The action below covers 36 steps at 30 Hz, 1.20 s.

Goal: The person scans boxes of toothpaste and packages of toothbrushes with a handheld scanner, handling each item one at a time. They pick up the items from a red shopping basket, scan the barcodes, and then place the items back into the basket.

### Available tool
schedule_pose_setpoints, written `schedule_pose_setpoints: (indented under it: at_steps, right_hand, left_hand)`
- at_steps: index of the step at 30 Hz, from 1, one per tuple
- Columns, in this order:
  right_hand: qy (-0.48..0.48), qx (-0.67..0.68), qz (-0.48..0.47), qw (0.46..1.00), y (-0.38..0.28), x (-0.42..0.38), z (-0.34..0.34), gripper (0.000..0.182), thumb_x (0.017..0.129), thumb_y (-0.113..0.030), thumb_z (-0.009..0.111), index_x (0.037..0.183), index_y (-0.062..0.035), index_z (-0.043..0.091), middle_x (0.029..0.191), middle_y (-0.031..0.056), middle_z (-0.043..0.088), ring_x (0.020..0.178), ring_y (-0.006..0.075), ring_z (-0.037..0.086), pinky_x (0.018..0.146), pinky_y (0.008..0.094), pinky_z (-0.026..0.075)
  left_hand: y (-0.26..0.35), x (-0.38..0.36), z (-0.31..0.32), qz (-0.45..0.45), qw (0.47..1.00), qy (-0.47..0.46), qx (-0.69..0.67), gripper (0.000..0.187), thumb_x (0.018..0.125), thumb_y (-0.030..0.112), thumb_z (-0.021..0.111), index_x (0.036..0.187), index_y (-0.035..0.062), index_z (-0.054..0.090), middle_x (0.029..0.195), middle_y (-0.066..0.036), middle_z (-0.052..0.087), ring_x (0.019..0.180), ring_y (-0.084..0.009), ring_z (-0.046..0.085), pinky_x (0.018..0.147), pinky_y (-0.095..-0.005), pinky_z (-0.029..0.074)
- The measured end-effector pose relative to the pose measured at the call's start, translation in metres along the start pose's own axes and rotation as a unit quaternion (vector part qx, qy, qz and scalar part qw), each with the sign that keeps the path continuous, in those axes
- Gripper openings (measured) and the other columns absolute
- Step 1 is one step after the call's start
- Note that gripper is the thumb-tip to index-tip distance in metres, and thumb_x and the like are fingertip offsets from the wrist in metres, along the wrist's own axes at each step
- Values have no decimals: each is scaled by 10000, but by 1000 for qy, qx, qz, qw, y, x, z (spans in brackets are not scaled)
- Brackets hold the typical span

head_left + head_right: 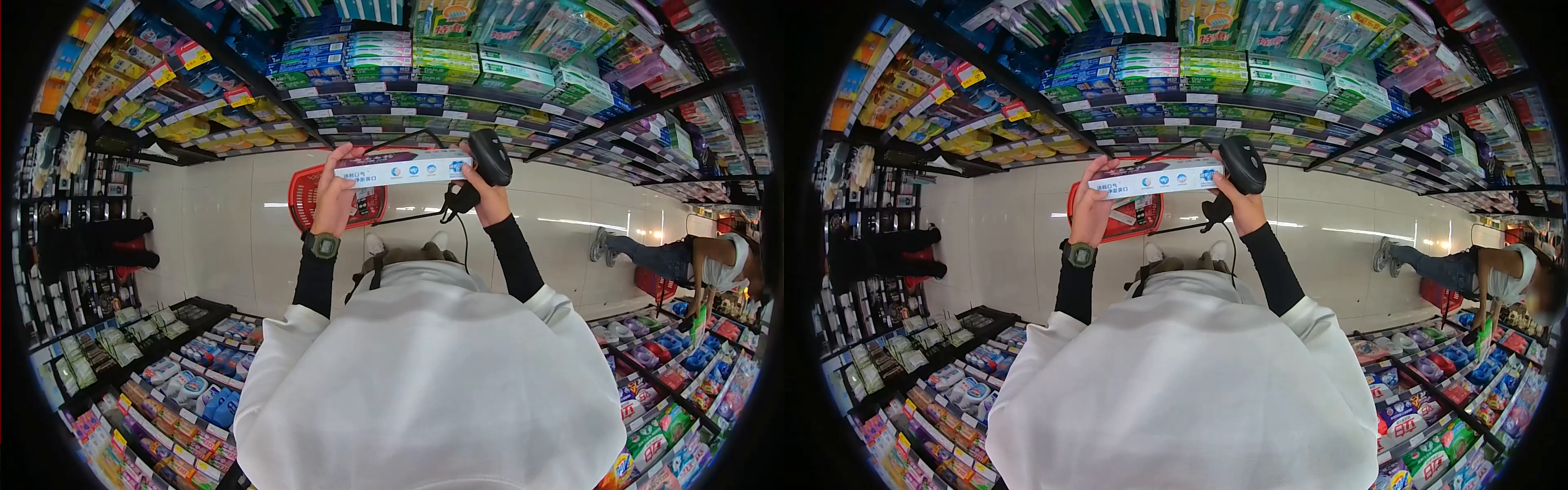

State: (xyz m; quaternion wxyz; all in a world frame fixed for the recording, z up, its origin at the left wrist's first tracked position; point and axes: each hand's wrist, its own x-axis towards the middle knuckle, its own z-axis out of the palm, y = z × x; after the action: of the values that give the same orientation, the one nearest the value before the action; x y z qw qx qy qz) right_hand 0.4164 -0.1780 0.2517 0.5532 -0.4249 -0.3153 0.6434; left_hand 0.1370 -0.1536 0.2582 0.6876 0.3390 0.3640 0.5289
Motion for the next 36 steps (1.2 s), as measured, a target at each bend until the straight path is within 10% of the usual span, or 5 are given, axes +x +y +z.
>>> schedule_pose_setpoints:
  at_steps: [11,16,21,36]
  right_hand:
    - [-71,12,-55,996,-8,-3,6,493,898,-75,583,1368,-73,433,1396,112,448,1205,194,476,963,347,443]
    - [-64,-29,-33,997,-2,-2,3,455,914,-97,576,1348,-67,446,1305,97,534,1066,171,572,807,322,542]
    - [95,-70,-22,993,7,6,-1,378,884,-201,643,1221,-53,555,1098,61,623,880,128,599,513,277,542]
    - [31,-64,76,995,-15,7,2,438,893,-278,631,1232,-18,534,999,90,645,540,160,617,458,254,457]
  left_hand:
    - [8,-2,0,18,998,-9,-57,669,726,2,448,1387,41,351,1273,-155,468,1203,-260,473,1047,-397,365]
    - [3,8,4,-61,996,50,31,444,972,192,431,1386,51,350,1269,-136,476,1193,-234,481,1051,-422,360]
    - [4,3,1,-86,996,-17,25,450,975,187,469,1387,52,349,1256,-114,492,1170,-211,499,1008,-384,408]
    - [-4,12,-1,-91,989,55,103,397,973,313,488,1217,0,487,1110,-111,589,986,-196,620,823,-341,555]
